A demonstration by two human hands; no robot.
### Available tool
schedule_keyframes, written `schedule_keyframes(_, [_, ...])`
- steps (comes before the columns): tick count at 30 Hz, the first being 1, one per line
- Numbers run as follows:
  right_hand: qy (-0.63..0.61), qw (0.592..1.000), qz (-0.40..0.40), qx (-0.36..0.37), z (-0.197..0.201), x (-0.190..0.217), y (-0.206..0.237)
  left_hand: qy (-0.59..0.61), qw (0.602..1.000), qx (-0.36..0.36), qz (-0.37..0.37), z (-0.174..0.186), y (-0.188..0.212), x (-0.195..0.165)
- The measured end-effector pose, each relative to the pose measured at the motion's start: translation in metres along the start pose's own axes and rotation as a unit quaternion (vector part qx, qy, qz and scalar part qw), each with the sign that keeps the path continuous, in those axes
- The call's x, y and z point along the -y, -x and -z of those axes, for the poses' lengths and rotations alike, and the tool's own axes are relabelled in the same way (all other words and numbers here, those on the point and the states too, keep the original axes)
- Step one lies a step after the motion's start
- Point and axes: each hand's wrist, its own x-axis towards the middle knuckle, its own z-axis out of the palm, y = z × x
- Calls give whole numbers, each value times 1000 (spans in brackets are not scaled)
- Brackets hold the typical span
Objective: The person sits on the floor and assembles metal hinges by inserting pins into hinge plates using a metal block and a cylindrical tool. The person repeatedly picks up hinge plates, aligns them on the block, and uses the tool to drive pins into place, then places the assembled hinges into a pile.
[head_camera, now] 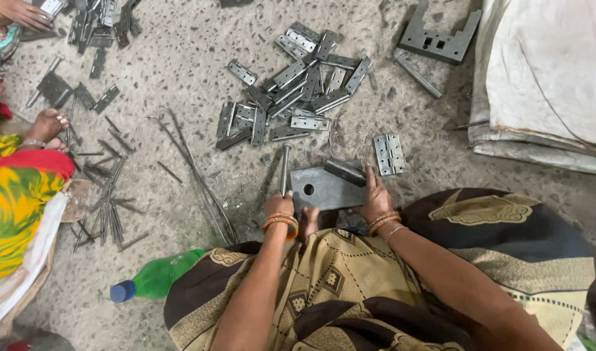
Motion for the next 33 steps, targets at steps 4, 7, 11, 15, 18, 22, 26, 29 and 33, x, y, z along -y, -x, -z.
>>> schedule_keyframes(4, [-86, 994, 33, -54, -2, -6, -4, 20, 1000, 0, -4, -4, 3, -8])
schedule_keyframes(7, [-120, 991, 10, -59, -2, 1, -11, 72, 996, -42, -35, 2, -4, -14])
schedule_keyframes(11, [-179, 971, 49, -148, 0, 20, -28, 74, 996, -56, -16, 12, -33, -18])
schedule_keyframes(15, [-147, 982, 25, -119, 10, 32, -38, 37, 997, -57, -44, 12, -49, -19])
schedule_keyframes(18, [-140, 977, 46, -153, 19, 38, -34, 5, 997, -55, -47, 12, -45, -20])
schedule_keyframes(22, [-161, 938, 128, -279, 32, 44, -41, 20, 997, -77, -9, 42, -30, -39])
schedule_keyframes(26, [-181, 940, 129, -261, 44, 41, -69, 213, 965, -137, -72, 89, -7, -74])
schedule_keyframes(29, [-195, 940, 121, -252, 40, 37, -78, 420, 860, -226, -184, 106, 10, -90])
schedule_keyframes(33, [-201, 933, 101, -281, 26, 36, -80, 491, 756, -288, -323, 78, 10, -86])
